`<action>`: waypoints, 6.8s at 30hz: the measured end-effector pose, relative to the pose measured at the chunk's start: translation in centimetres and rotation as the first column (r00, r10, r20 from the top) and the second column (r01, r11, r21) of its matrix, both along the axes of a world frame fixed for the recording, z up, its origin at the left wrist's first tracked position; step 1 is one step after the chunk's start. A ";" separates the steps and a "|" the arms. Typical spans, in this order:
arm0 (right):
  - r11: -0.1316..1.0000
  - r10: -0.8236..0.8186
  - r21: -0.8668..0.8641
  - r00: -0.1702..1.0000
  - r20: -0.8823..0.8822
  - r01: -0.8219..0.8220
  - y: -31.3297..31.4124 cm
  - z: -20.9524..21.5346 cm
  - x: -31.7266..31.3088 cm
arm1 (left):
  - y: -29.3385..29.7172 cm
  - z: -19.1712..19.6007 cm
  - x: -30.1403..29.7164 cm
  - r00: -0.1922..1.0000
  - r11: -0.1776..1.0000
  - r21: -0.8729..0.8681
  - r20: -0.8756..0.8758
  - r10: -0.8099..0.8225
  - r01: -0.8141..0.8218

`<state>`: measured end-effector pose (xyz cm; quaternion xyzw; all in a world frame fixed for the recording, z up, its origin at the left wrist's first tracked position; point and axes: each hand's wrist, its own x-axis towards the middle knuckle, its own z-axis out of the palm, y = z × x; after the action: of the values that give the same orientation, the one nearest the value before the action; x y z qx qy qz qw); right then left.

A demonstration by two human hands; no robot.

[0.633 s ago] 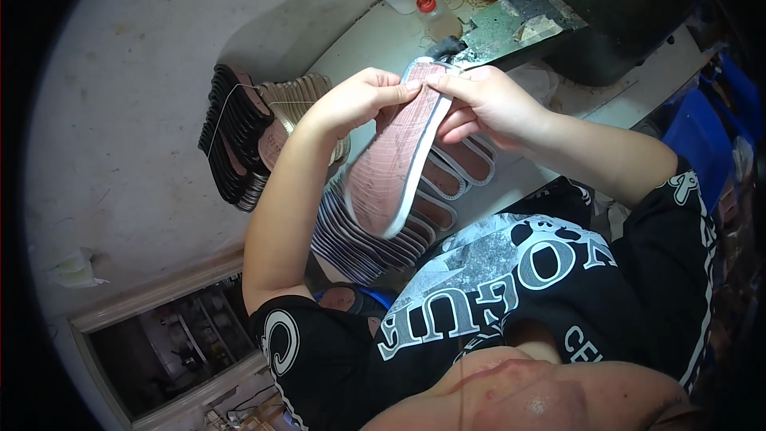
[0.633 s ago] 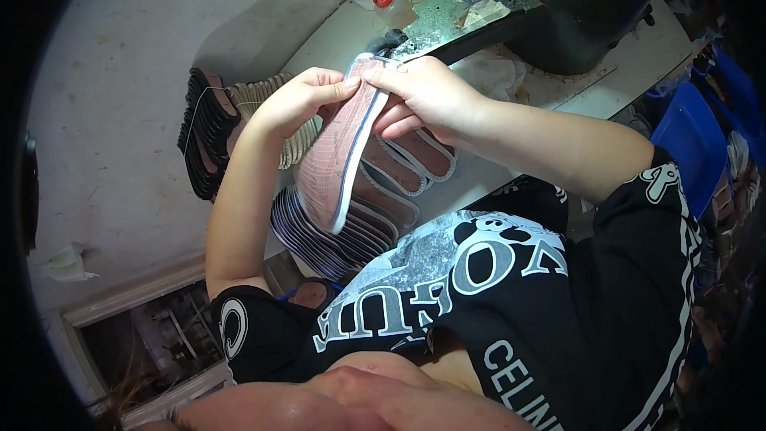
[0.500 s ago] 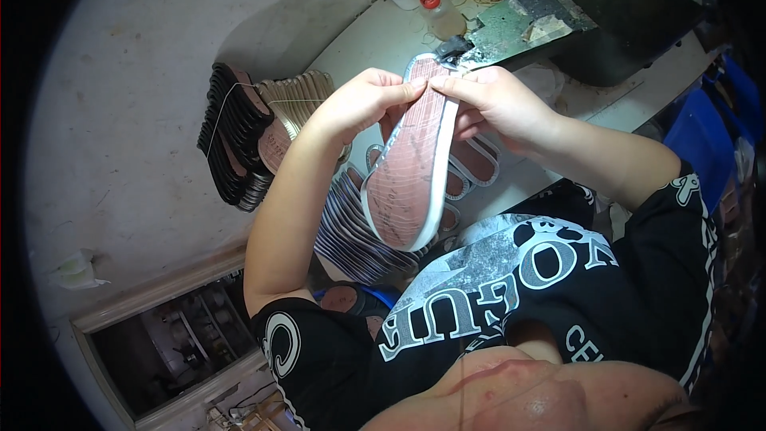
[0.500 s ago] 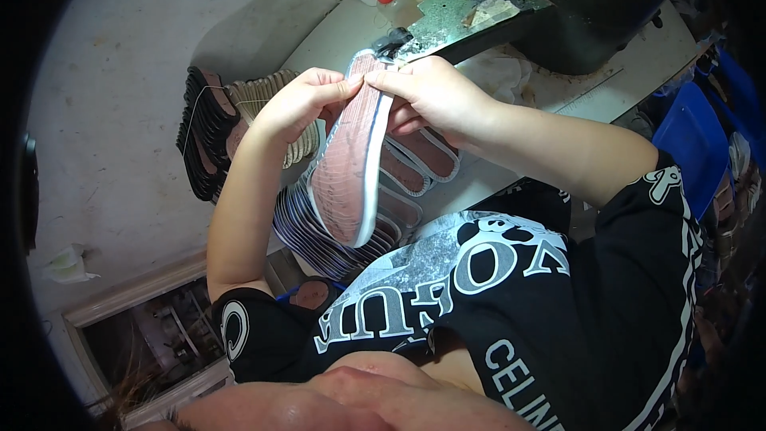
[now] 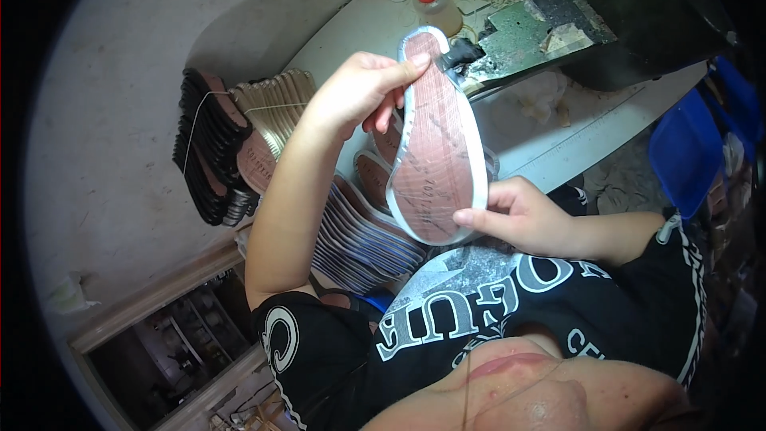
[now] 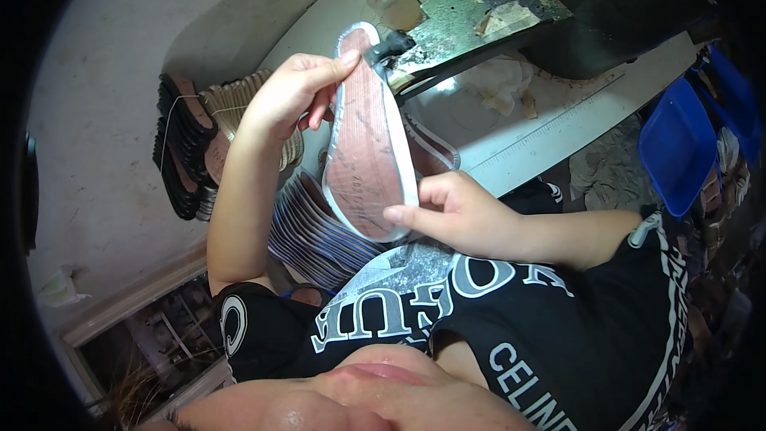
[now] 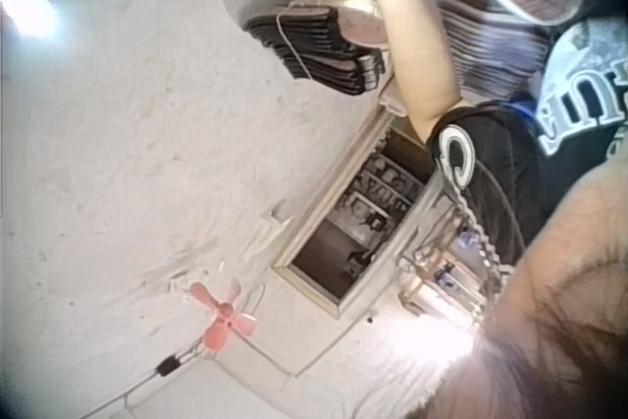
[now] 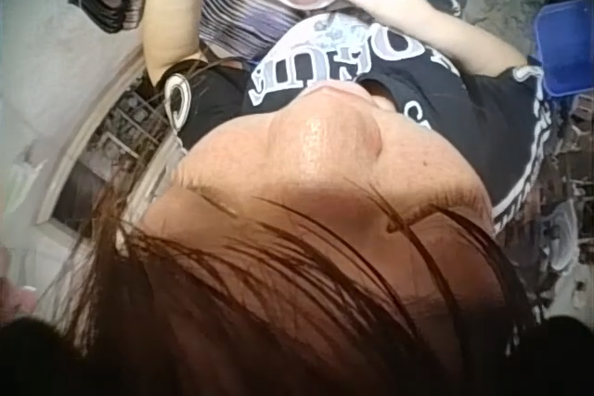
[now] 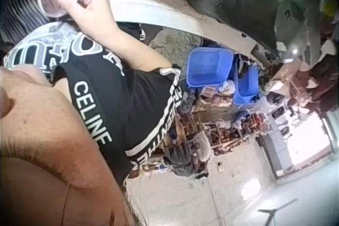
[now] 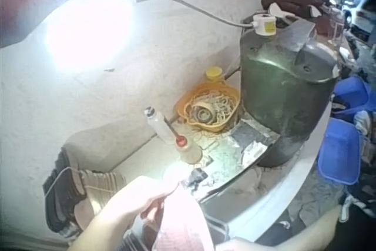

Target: The recorder is inspecting and organizing a stack of pink shoe insoles, checking the edges and aligning them at a manufacturing workstation.

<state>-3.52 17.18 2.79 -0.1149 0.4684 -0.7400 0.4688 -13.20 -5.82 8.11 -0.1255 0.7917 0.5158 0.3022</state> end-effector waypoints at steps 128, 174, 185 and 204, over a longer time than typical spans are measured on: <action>0.993 0.058 0.112 -0.743 -0.667 -0.023 -2.9 10.6 -4.1 | 7.9 0.1 19.3 0.209 0.726 0.589 -0.707 0.676 -0.356; 0.971 0.239 0.237 -0.054 -0.969 0.036 -5.1 11.8 -6.0 | 7.4 0.2 18.6 0.369 0.706 0.611 -0.602 0.708 -0.357; 0.975 0.197 0.208 -0.751 -0.630 0.081 -4.3 11.1 -6.9 | 7.2 -0.8 17.0 0.397 0.767 0.530 -0.657 0.641 -0.362; 0.970 -0.002 -0.239 0.987 0.158 0.040 -3.4 -0.3 1.3 | 2.7 -1.3 9.0 0.907 0.935 0.242 -0.271 0.321 -0.259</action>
<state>-2.18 13.81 2.52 -0.1077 0.3380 -0.8031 0.4787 -4.22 -3.09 6.81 -0.1298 0.7453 0.6453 0.1063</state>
